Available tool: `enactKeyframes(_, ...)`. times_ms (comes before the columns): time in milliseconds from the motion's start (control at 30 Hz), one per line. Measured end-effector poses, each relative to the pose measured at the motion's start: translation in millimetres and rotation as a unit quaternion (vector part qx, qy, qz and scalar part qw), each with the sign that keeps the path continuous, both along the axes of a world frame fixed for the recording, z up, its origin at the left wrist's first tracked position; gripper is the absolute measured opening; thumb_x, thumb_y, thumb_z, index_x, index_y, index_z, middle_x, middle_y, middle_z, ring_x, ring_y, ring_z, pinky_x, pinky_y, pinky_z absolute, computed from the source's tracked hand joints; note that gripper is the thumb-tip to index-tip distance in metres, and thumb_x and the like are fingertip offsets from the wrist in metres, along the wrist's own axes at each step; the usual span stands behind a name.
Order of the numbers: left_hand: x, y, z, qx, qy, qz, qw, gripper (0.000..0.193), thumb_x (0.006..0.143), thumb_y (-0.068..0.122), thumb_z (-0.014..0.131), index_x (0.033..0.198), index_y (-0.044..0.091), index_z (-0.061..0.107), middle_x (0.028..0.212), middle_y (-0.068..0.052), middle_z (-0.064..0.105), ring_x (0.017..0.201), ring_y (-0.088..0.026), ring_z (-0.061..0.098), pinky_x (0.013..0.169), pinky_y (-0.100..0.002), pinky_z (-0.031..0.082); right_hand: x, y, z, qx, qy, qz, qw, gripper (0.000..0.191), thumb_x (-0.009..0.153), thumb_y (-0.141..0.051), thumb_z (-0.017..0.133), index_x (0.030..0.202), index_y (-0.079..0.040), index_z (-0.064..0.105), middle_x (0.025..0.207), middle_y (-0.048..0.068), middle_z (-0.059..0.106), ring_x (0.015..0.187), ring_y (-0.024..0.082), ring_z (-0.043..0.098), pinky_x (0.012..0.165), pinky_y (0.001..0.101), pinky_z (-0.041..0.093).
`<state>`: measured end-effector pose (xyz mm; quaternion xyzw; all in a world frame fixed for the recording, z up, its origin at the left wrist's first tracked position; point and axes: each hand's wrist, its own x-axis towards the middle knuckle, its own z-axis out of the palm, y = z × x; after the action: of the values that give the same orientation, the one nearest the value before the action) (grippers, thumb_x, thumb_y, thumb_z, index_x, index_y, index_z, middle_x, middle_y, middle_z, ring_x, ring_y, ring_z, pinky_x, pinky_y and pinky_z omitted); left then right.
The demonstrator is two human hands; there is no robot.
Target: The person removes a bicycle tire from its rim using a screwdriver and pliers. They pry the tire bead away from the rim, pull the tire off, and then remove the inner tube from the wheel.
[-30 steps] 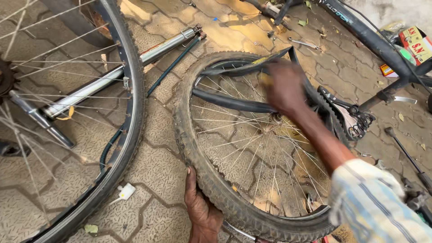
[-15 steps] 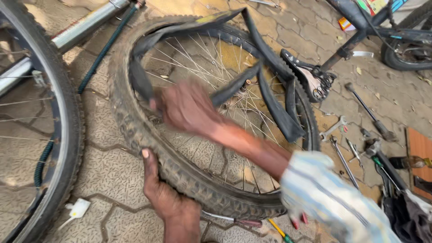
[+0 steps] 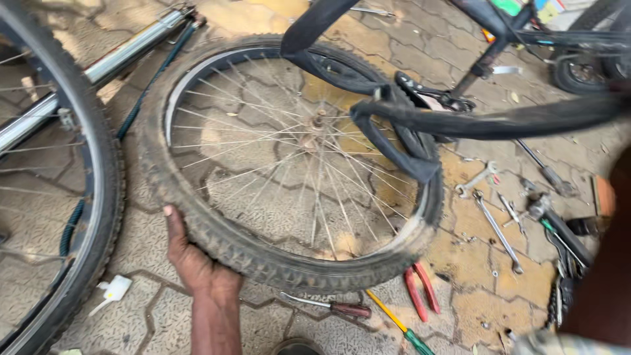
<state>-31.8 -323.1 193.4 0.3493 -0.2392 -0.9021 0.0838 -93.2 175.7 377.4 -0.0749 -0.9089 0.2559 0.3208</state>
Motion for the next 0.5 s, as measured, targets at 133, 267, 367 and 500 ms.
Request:
enactKeyframes(133, 10, 6, -3, -0.011, 0.014, -0.009, 1.000, 0.058, 0.095, 0.053, 0.069, 0.134, 0.012, 0.056, 0.093, -0.004, 0.059, 0.081, -0.019, 0.067, 0.074, -0.044, 0.060, -87, 30, -103, 0.200, -0.014, -0.071, 0.977, 0.016, 0.107, -0.018, 0.063, 0.112, -0.006, 0.071, 0.100, 0.018, 0.072, 0.091, 0.038, 0.070, 0.077, 0.0478, 0.056)
enactKeyframes(267, 9, 9, -8, -0.037, 0.026, -0.035, 0.998, 0.071, 0.087, 0.055, 0.068, 0.142, 0.013, 0.052, 0.101, -0.009, 0.063, 0.091, -0.025, 0.068, 0.083, -0.051, 0.061, -100, 11, -210, 0.130, -0.391, -0.074, 0.908, 0.063, 0.103, -0.066, 0.053, 0.112, -0.008, 0.076, 0.103, 0.028, 0.072, 0.100, 0.041, 0.072, 0.090, 0.0529, 0.056)
enactKeyframes(367, 1, 7, -12, -0.056, 0.065, -0.049, 0.995, 0.082, 0.090, 0.058, 0.070, 0.152, 0.012, 0.044, 0.124, -0.010, 0.060, 0.117, -0.028, 0.062, 0.103, -0.055, 0.055, -67, -15, -241, 0.146, -0.458, 0.023, 0.876, 0.101, 0.088, -0.080, 0.057, 0.147, 0.000, 0.040, 0.137, 0.038, 0.049, 0.130, 0.053, 0.048, 0.112, 0.0597, 0.031)
enactKeyframes(500, 4, 15, -20, -0.041, 0.152, -0.132, 0.979, 0.095, 0.092, 0.063, 0.068, 0.164, 0.011, 0.032, 0.160, -0.013, 0.046, 0.146, -0.034, 0.046, 0.122, -0.058, 0.037, -50, -42, -235, 0.142, -0.508, 0.032, 0.849, 0.132, 0.063, -0.072, 0.085, 0.157, -0.002, 0.023, 0.145, 0.035, 0.046, 0.130, 0.048, 0.052, 0.107, 0.0530, 0.046)
